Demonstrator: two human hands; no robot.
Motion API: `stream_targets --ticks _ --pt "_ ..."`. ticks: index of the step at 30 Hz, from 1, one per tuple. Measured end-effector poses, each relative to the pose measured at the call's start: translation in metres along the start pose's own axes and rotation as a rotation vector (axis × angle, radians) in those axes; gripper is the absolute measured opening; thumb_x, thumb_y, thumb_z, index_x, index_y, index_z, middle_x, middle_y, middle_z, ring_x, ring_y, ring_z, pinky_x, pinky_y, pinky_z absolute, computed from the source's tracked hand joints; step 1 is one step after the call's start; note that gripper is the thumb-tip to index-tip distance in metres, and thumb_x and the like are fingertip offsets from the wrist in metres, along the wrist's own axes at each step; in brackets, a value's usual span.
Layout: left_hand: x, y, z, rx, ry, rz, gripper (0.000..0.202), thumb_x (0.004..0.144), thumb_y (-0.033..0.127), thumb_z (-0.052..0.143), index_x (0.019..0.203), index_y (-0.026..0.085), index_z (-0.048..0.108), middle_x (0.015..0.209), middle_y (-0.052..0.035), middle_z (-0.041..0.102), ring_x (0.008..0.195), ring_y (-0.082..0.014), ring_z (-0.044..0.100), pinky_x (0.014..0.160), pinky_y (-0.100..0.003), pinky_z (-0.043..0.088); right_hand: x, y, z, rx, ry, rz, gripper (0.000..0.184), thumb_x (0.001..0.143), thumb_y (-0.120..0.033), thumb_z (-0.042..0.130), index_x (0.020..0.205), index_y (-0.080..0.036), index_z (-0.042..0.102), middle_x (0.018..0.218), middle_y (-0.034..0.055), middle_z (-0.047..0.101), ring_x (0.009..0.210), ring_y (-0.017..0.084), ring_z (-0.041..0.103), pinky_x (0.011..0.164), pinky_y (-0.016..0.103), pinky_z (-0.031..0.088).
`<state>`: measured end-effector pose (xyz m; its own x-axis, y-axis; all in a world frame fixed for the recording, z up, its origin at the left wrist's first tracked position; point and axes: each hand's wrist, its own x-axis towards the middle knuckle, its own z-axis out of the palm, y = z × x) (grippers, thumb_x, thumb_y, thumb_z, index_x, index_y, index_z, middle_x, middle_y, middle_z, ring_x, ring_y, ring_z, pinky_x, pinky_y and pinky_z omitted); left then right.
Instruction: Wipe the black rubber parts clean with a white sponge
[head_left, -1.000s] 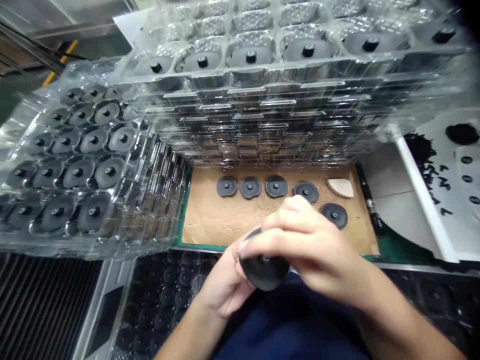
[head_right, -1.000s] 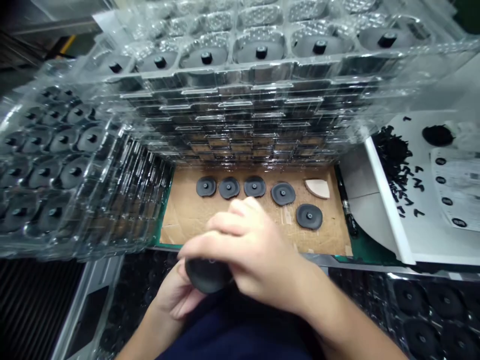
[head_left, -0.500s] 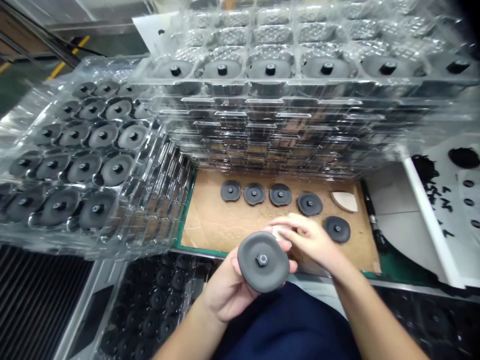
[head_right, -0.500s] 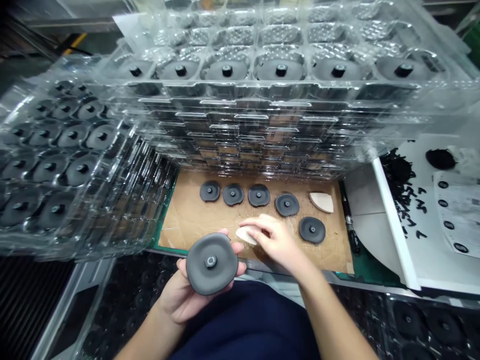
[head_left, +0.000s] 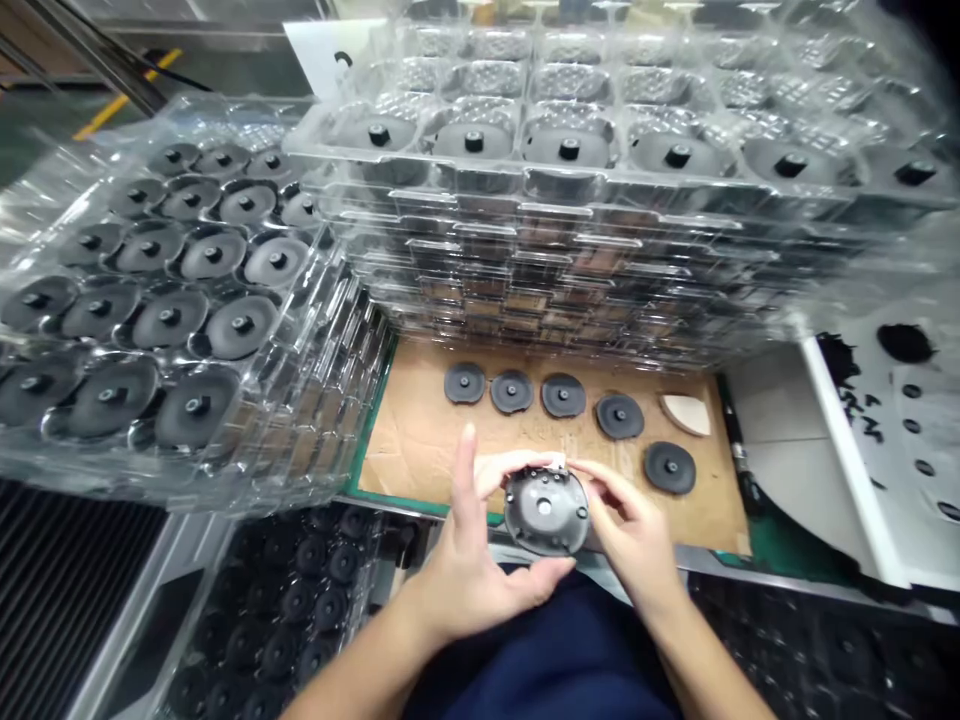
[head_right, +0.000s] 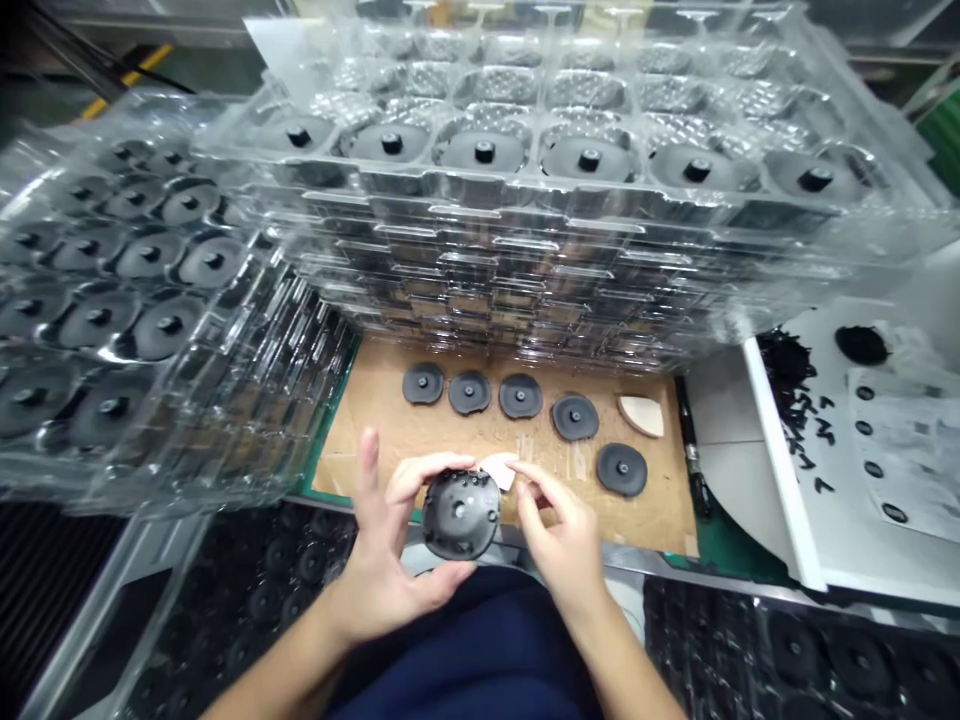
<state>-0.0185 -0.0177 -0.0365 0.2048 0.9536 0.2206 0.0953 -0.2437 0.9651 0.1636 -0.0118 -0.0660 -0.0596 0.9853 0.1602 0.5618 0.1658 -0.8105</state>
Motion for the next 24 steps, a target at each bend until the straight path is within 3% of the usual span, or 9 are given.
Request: stream_targets --ticks 4,9,10,12,14,16,19,22,24 --pt "-0.004 -0.003 -0.001 0.17 -0.017 0.193 0.113 0.071 0.014 0.072 0.144 0.026 -0.013 0.122 -0.0135 0.054 0.113 -0.0225 0.056 0.098 -0.04 0.047 -0.011 -0.004 -0.002 -0.036 -0.019 -0.16 0.043 0.085 -0.012 0.053 0.127 -0.021 0.051 0.083 0.0035 0.064 0.075 0.016 0.061 0.072 0.03 0.051" --pt "-0.008 0.001 -0.009 0.161 -0.019 0.127 0.109 0.071 0.019 0.074 0.146 0.03 -0.005 0.124 -0.0127 0.056 0.113 -0.0237 0.056 0.098 -0.044 0.045 0.002 -0.021 -0.025 -0.098 -0.179 -0.417 0.041 0.085 -0.015 0.055 0.124 -0.027 0.057 0.101 0.0066 0.064 0.089 0.019 0.059 0.078 0.033 0.048" --pt "-0.009 0.002 -0.01 0.128 -0.026 0.085 0.108 0.069 0.022 0.076 0.146 0.031 0.002 0.126 -0.0119 0.057 0.114 -0.024 0.055 0.1 -0.043 0.044 0.006 -0.024 -0.028 -0.122 -0.208 -0.46 0.036 0.087 -0.018 0.055 0.122 -0.025 0.059 0.1 0.0074 0.064 0.087 0.019 0.058 0.077 0.033 0.047" --pt "-0.01 0.004 -0.012 -0.028 -0.023 -0.14 0.086 0.066 0.032 0.077 0.14 0.029 0.033 0.122 -0.0094 0.061 0.112 -0.024 0.056 0.1 -0.04 0.042 0.009 -0.031 -0.029 -0.107 -0.238 -0.495 0.026 0.09 -0.026 0.053 0.113 -0.021 0.064 0.086 0.0064 0.064 0.076 0.018 0.056 0.069 0.032 0.045" --pt "-0.016 0.004 -0.013 -0.23 0.001 -0.429 0.048 0.069 0.047 0.07 0.108 0.02 0.065 0.1 -0.0083 0.069 0.093 -0.0222 0.063 0.088 -0.036 0.049 0.005 -0.036 -0.02 -0.026 -0.227 -0.425 0.021 0.092 -0.029 0.048 0.09 -0.019 0.067 0.066 0.002 0.057 0.061 0.015 0.051 0.058 0.028 0.042" --pt "-0.029 -0.002 -0.013 -0.361 0.05 -0.624 0.046 0.075 0.058 0.058 0.075 0.013 0.068 0.07 -0.0059 0.067 0.064 -0.0165 0.063 0.067 -0.031 0.052 -0.004 -0.039 -0.005 0.035 -0.232 -0.336 0.03 0.095 -0.028 0.042 0.074 -0.019 0.061 0.057 0.0002 0.05 0.054 0.014 0.049 0.051 0.026 0.04" --pt "-0.067 -0.023 -0.02 -0.364 0.164 -0.762 0.044 0.08 0.053 0.055 0.07 0.011 0.063 0.06 -0.0015 0.062 0.052 -0.0115 0.057 0.055 -0.028 0.05 -0.021 -0.036 0.022 0.058 -0.383 -0.33 0.034 0.096 -0.03 0.035 0.079 -0.021 0.062 0.062 0.0025 0.057 0.06 0.017 0.058 0.052 0.026 0.045" --pt "-0.131 -0.049 -0.041 -0.3 0.332 -0.948 0.025 0.087 0.035 0.055 0.095 0.013 0.061 0.086 -0.0031 0.065 0.071 -0.0135 0.062 0.064 -0.032 0.054 -0.029 -0.015 0.045 0.034 -0.534 -0.382 0.024 0.093 -0.034 0.043 0.089 -0.023 0.065 0.073 0.0033 0.066 0.068 0.02 0.063 0.062 0.03 0.05" --pt "-0.187 -0.062 -0.064 -0.215 0.522 -1.084 0.029 0.087 0.034 0.054 0.108 0.015 0.058 0.104 -0.0068 0.063 0.086 -0.0177 0.063 0.073 -0.038 0.054 -0.027 0.006 0.059 -0.013 -0.573 -0.446 0.019 0.09 -0.035 0.05 0.093 -0.025 0.065 0.084 0.0044 0.069 0.078 0.022 0.065 0.07 0.035 0.053"
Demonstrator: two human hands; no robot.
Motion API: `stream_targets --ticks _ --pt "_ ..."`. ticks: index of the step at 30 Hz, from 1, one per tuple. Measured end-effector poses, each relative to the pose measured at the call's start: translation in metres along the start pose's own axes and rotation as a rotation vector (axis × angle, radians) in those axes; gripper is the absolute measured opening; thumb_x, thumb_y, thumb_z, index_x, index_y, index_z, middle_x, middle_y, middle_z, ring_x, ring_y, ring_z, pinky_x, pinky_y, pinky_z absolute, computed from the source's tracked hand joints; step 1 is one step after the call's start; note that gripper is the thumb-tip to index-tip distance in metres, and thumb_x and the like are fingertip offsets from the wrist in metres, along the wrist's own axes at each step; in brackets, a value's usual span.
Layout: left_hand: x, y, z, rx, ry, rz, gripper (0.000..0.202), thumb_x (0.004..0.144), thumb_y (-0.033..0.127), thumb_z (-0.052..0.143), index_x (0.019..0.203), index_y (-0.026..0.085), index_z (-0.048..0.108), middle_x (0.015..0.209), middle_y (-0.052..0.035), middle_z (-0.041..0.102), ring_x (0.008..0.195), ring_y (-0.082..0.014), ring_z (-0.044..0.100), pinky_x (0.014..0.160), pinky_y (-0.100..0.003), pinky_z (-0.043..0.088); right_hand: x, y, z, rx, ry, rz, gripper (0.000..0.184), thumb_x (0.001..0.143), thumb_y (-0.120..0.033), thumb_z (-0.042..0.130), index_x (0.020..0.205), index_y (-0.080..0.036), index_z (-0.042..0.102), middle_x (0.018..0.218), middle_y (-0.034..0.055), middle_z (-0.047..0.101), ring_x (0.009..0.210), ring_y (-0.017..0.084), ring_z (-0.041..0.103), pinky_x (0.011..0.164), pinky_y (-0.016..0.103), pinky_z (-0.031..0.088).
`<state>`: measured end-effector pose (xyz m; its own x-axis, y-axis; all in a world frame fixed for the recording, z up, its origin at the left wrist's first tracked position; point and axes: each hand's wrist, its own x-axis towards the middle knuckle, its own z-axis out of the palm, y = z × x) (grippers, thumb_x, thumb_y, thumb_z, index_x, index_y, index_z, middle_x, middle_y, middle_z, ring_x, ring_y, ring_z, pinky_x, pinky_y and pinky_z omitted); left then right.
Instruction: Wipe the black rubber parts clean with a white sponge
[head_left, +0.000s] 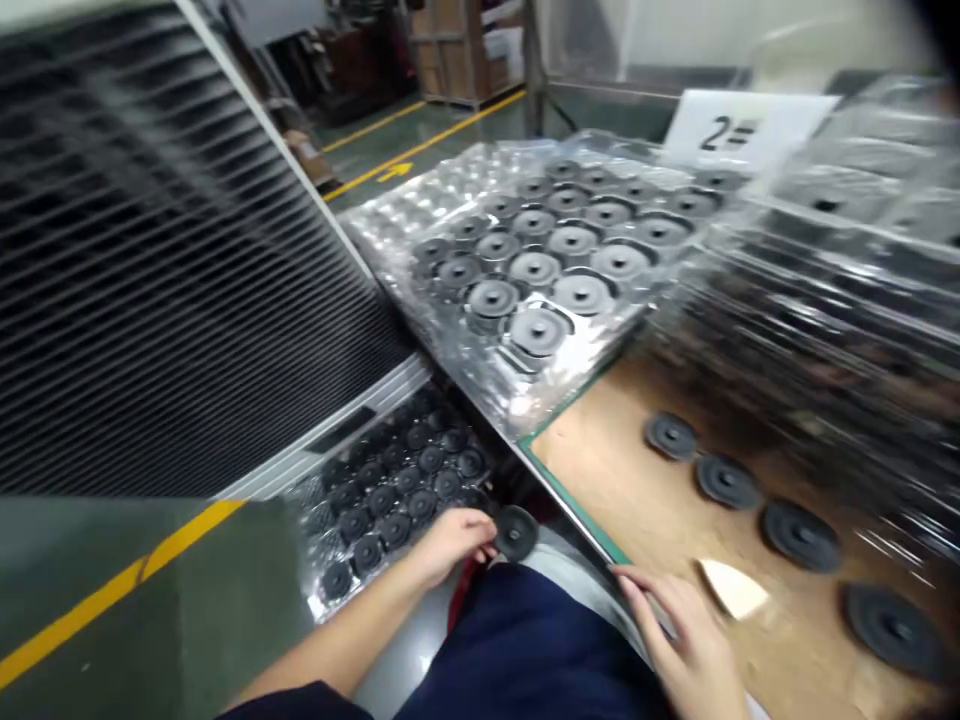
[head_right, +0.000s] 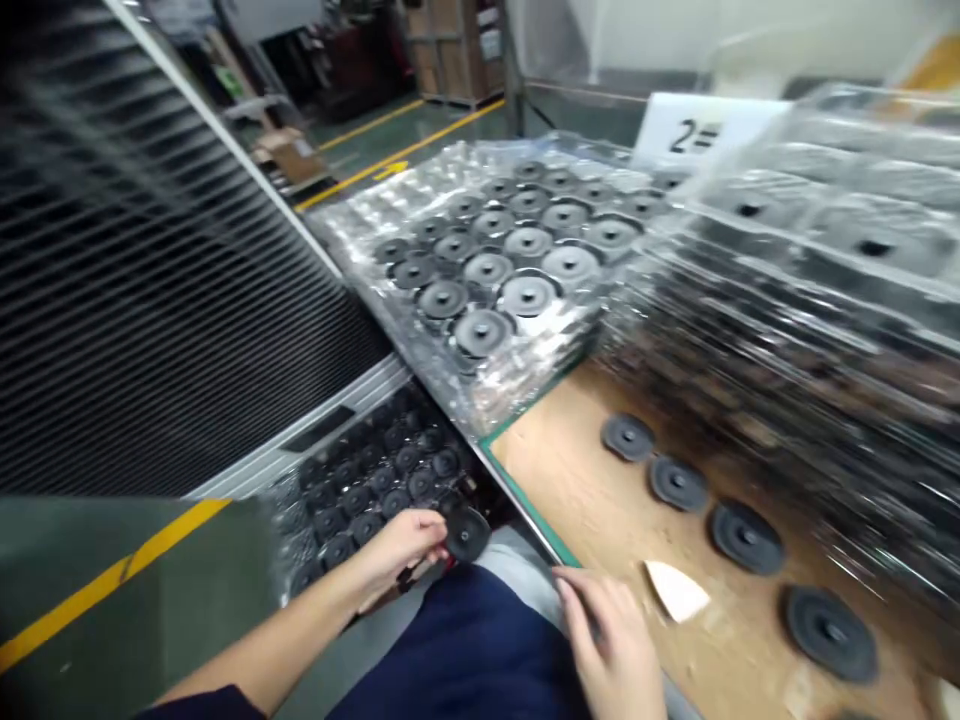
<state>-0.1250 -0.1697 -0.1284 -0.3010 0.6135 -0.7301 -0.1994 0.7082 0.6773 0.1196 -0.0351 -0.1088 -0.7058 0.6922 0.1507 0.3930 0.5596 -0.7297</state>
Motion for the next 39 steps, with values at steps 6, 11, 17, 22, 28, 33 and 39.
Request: stream_targets --ticks 6,11,17,22,28,33,39 --pt "-0.058 -0.122 -0.146 0.029 0.731 -0.29 0.035 0.086 0.034 0.055 0.116 0.016 0.055 0.119 -0.0086 0.058 0.1 -0.0236 0.059 0.082 -0.044 0.052 0.003 0.039 0.033 -0.321 0.008 -0.145 0.048 0.09 -0.048 0.036 0.123 -0.016 0.052 0.124 0.0191 0.057 0.111 0.038 0.056 0.092 0.059 0.042" --pt "-0.092 -0.194 -0.207 0.181 1.0 -0.402 0.034 0.086 0.033 0.055 0.116 0.017 0.055 0.119 -0.0086 0.058 0.101 -0.0238 0.059 0.083 -0.044 0.051 0.001 0.027 0.049 -0.606 -0.019 -0.234 0.07 0.088 -0.057 0.027 0.144 -0.016 0.031 0.142 0.0218 0.039 0.127 0.047 0.039 0.097 0.069 0.029" --pt "-0.059 -0.24 -0.228 0.335 0.996 -0.314 0.033 0.087 0.032 0.054 0.116 0.018 0.055 0.121 -0.0095 0.057 0.101 -0.0223 0.059 0.084 -0.045 0.051 0.0 0.026 0.046 -0.547 0.045 -0.243 0.073 0.087 -0.057 0.033 0.149 -0.024 0.014 0.155 0.0118 0.016 0.135 0.046 0.024 0.099 0.07 0.03" --pt "-0.047 -0.262 -0.229 0.334 1.114 -0.293 0.033 0.087 0.032 0.055 0.117 0.018 0.054 0.121 -0.0096 0.057 0.102 -0.0225 0.059 0.084 -0.045 0.051 -0.004 0.007 0.033 -0.464 0.123 -0.114 0.071 0.087 -0.051 0.042 0.148 -0.022 0.019 0.152 0.0134 0.024 0.135 0.042 0.029 0.103 0.063 0.032" --pt "-0.04 -0.236 -0.185 0.304 1.211 -0.076 0.032 0.087 0.031 0.054 0.117 0.019 0.055 0.129 -0.0103 0.053 0.113 -0.026 0.054 0.093 -0.05 0.046 0.006 -0.019 0.046 -0.42 0.148 -0.125 0.063 0.086 -0.035 0.053 0.143 -0.024 0.03 0.147 0.0168 0.033 0.135 0.039 0.03 0.103 0.063 0.031" --pt "0.013 -0.139 -0.079 0.342 0.849 0.485 0.035 0.085 0.024 0.036 0.092 0.017 0.069 0.121 -0.0149 0.063 0.113 -0.0326 0.058 0.098 -0.05 0.045 0.02 -0.015 0.044 -0.4 0.219 -0.043 0.056 0.087 -0.033 0.052 0.14 -0.023 0.035 0.14 0.0152 0.045 0.126 0.029 0.047 0.093 0.045 0.051" --pt "0.057 0.022 0.059 0.382 0.024 1.13 0.031 0.08 0.02 0.046 0.088 0.028 0.074 0.109 -0.0041 0.072 0.099 -0.0196 0.067 0.09 -0.033 0.053 0.024 -0.032 -0.099 -0.496 0.452 0.039 0.035 0.092 -0.022 0.039 0.124 -0.02 0.053 0.122 0.0125 0.059 0.115 0.021 0.056 0.094 0.04 0.05"
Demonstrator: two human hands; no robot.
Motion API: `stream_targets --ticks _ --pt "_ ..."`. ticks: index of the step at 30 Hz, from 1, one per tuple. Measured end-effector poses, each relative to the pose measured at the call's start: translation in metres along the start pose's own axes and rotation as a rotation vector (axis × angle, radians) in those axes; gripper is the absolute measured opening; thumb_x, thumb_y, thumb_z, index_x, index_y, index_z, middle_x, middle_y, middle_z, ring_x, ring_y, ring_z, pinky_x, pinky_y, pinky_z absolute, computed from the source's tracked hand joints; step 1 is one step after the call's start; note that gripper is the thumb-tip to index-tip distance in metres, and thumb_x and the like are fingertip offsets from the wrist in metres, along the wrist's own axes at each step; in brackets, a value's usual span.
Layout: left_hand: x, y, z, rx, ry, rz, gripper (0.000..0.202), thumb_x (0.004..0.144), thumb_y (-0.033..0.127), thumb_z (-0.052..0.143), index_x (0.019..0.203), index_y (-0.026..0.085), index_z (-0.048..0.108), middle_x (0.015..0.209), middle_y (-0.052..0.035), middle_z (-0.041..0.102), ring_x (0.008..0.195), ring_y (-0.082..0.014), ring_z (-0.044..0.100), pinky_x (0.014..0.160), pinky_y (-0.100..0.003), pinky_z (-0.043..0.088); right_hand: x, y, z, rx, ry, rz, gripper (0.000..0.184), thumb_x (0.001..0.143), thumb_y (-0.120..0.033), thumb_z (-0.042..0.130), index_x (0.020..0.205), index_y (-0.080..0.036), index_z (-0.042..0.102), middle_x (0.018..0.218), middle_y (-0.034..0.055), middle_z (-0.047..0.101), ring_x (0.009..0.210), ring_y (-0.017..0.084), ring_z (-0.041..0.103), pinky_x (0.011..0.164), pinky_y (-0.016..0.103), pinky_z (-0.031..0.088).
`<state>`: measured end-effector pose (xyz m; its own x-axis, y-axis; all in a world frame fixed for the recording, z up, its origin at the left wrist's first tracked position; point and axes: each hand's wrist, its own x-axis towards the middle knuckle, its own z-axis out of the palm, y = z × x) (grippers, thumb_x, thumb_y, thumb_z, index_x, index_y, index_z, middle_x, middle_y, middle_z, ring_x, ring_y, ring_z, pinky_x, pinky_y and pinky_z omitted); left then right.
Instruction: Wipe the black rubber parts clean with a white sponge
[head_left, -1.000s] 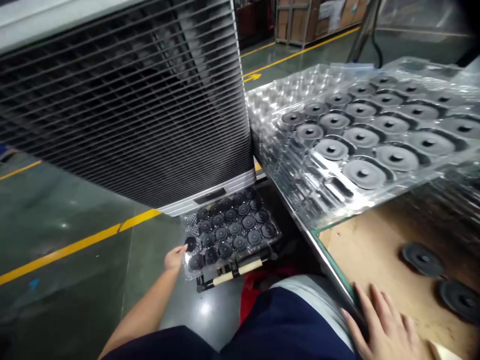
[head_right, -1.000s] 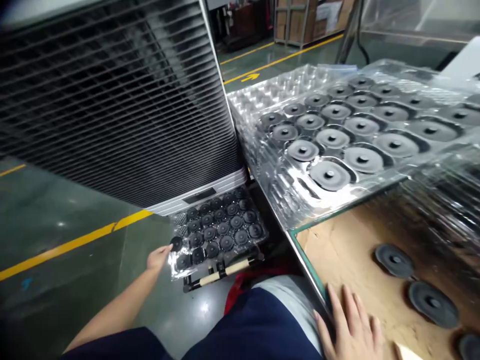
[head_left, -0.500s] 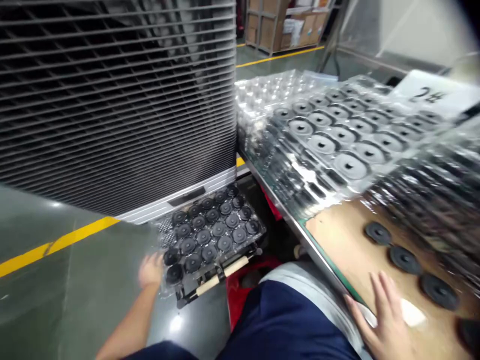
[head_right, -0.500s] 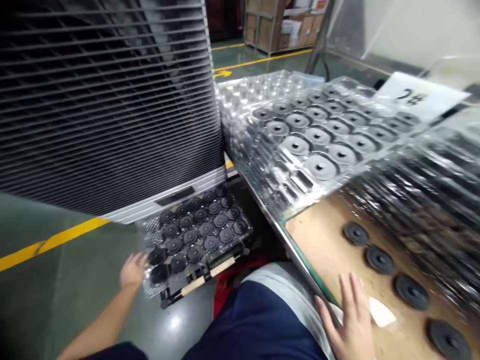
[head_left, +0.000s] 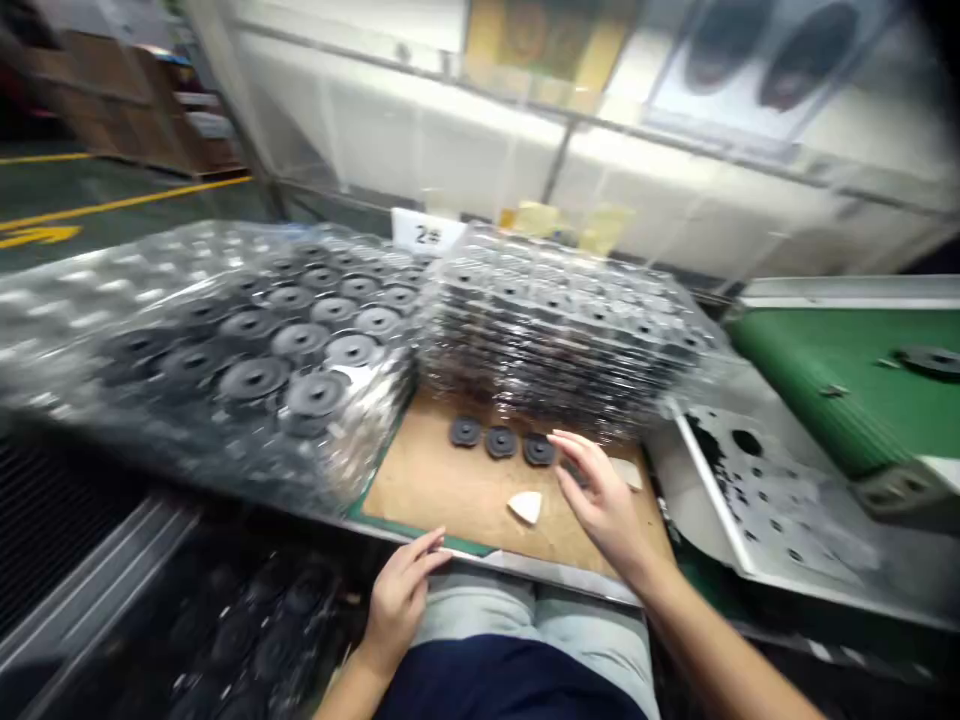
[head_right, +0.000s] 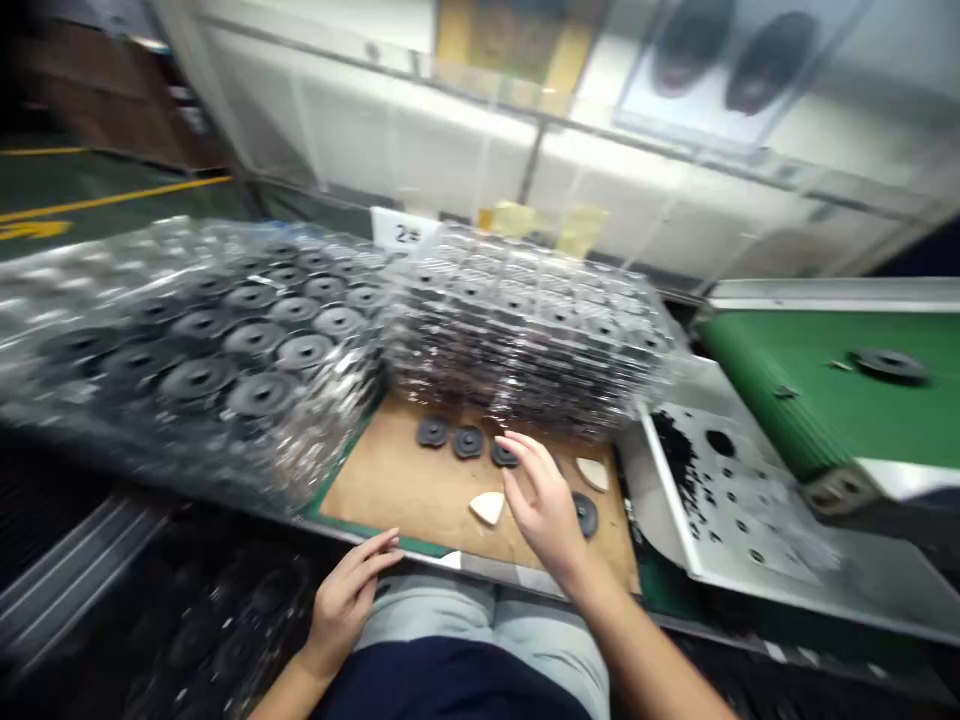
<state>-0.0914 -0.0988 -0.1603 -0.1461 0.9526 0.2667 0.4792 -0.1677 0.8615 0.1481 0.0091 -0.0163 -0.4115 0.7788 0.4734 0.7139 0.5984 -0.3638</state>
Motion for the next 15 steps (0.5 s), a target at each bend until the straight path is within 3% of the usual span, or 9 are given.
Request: stream_targets --ticks 4,6,9,10,13,15 --pt "0.08 0.033 0.038 -0.144 -0.18 0.17 0.028 0.08 0.019 0.048 0.087 0.027 0.074 0.109 -0.0064 0.072 0.096 -0.0199 0.068 0.089 -0.034 0.054 0.051 0.041 -0.109 -0.179 -0.097 -0.071 0.025 0.083 -0.018 0.051 0.094 -0.027 0.072 0.097 0.0017 0.072 0.095 0.019 0.064 0.085 0.035 0.052" --pt "0.101 0.04 0.054 -0.178 -0.185 0.149 0.026 0.081 0.02 0.048 0.086 0.024 0.074 0.108 -0.0077 0.072 0.099 -0.0213 0.068 0.088 -0.035 0.055 0.076 0.069 -0.155 -0.296 -0.119 -0.04 0.021 0.077 -0.017 0.06 0.089 -0.027 0.074 0.094 0.0002 0.073 0.097 0.02 0.063 0.091 0.04 0.048" --pt "0.113 0.04 0.072 -0.198 -0.104 0.013 0.025 0.084 0.024 0.046 0.084 0.02 0.071 0.103 -0.0099 0.073 0.088 -0.0217 0.071 0.075 -0.033 0.06 0.105 0.124 -0.216 -0.463 -0.082 0.062 0.02 0.071 -0.015 0.065 0.089 -0.021 0.075 0.103 0.0028 0.072 0.11 0.023 0.057 0.102 0.047 0.034" --pt "0.114 0.038 0.076 -0.202 -0.073 -0.038 0.025 0.084 0.025 0.046 0.084 0.019 0.07 0.101 -0.0099 0.073 0.081 -0.0213 0.071 0.07 -0.032 0.061 0.112 0.145 -0.234 -0.511 -0.057 0.103 0.021 0.074 -0.021 0.061 0.09 -0.016 0.074 0.108 0.0053 0.07 0.116 0.025 0.054 0.102 0.048 0.03" --pt "0.113 0.033 0.08 -0.215 -0.02 -0.142 0.023 0.082 0.03 0.049 0.084 0.019 0.069 0.099 -0.0088 0.073 0.075 -0.0215 0.072 0.068 -0.032 0.061 0.116 0.206 -0.277 -0.613 0.018 0.232 0.068 0.079 -0.04 0.021 0.093 0.006 0.068 0.124 0.0143 0.059 0.125 0.031 0.042 0.095 0.043 0.029" --pt "0.113 0.031 0.08 -0.221 -0.026 -0.185 0.023 0.079 0.032 0.051 0.079 0.021 0.071 0.097 -0.0081 0.073 0.075 -0.022 0.071 0.068 -0.032 0.061 0.11 0.241 -0.294 -0.647 0.063 0.321 0.073 0.084 -0.042 0.014 0.092 0.008 0.067 0.123 0.0135 0.059 0.119 0.028 0.05 0.093 0.038 0.036"
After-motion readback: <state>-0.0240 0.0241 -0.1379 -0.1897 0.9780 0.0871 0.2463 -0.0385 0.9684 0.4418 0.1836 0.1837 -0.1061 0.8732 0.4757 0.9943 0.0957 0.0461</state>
